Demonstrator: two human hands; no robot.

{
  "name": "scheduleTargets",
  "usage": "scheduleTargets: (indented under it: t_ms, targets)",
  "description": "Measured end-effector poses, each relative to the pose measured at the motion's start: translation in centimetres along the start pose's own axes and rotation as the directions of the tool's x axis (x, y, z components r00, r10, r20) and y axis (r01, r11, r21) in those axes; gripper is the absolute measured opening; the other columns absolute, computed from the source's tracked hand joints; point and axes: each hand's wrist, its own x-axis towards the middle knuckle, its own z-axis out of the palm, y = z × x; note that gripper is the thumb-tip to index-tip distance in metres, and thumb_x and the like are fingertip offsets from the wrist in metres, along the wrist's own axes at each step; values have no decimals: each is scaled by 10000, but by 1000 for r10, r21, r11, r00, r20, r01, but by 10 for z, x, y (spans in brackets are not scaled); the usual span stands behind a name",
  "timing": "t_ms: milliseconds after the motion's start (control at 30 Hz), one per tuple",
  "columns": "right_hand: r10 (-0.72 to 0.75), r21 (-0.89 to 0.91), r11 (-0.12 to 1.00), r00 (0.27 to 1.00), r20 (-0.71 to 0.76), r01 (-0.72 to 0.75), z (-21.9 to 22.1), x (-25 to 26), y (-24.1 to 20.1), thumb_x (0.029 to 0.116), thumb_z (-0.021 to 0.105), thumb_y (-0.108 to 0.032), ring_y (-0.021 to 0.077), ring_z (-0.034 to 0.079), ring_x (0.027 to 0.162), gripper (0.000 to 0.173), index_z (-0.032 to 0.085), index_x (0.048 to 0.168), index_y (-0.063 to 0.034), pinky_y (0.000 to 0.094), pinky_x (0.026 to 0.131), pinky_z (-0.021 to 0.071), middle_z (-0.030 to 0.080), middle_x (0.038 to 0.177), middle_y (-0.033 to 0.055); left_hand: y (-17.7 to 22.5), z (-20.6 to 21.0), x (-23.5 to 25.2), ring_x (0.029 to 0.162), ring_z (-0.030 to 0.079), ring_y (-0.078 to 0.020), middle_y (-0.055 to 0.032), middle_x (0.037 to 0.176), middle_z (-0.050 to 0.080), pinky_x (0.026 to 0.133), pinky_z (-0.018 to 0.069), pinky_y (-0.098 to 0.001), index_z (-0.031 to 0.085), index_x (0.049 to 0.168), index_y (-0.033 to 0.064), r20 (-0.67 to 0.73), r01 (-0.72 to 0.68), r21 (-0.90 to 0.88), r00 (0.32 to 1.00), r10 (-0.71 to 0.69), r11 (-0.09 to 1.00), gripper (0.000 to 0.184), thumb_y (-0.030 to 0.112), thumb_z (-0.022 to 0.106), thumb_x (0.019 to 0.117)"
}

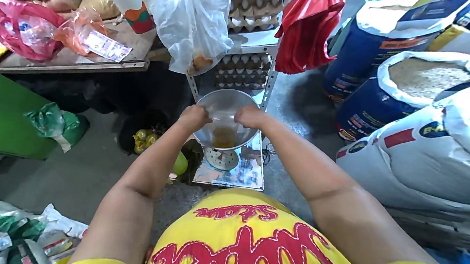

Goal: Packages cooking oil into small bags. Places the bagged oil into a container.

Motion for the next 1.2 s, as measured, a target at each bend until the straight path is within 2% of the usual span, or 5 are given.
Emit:
scheduleTargets:
  t_ms: [100, 600, 767, 1000, 1200]
  targets:
    - [78, -78, 994, 997, -7, -78, -4, -6, 1, 1057, 506, -487, 433, 652, 1094, 545, 743, 1018, 2, 681, 935, 477, 703, 1066, 248, -13, 3, -3, 1193, 647, -351, -180, 1209, 697, 1025, 500, -580, 743, 1034, 2, 4, -46, -48, 999, 46, 998, 368, 324, 565, 1062]
    - [35, 587, 554, 688, -724, 590, -103, -40, -57, 906, 725, -35, 56, 635, 743, 187, 691, 1087, -2, 248, 721, 569, 688, 899, 24, 30, -113, -33, 706, 564, -65, -7, 807, 559, 696, 517, -277, 535, 1024, 44, -537, -439, -665, 844, 22, 604, 234, 220, 403, 1104]
    - [17, 519, 509, 594, -804, 687, -144, -64, -105, 889, 746, -21, 46, 660, 781, 210, 696, 1092, 2, 232, 754, 576, 708, 931, 25, 59, -169, -44, 792, 636, -201, -147, 955, 660, 744, 563, -402, 547, 1316, -26, -641, -484, -377, 751, 155, 790, 684, 247, 878, 784]
    - [-143, 384, 300, 439, -887, 873, -158, -81, -113, 920, 718, -75, 115, 649, 1100, 474, 531, 1351, -10, 293, 926, 567, 618, 1312, 66, 92, -218, -53, 734, 626, -45, -8, 832, 694, 744, 540, -288, 733, 929, 49, -716, -454, -181, 669, 200, 873, 228, 260, 674, 994]
    - [-290, 572, 371, 676, -677, 732, -123, -86, -105, 830, 786, -83, 68, 699, 962, 449, 600, 1235, -30, 276, 896, 598, 731, 1047, 1, 112, -233, -46, 627, 512, -46, 34, 680, 549, 632, 447, -282, 600, 685, 100, -779, -514, 14, 532, 331, 858, 378, 298, 617, 1006]
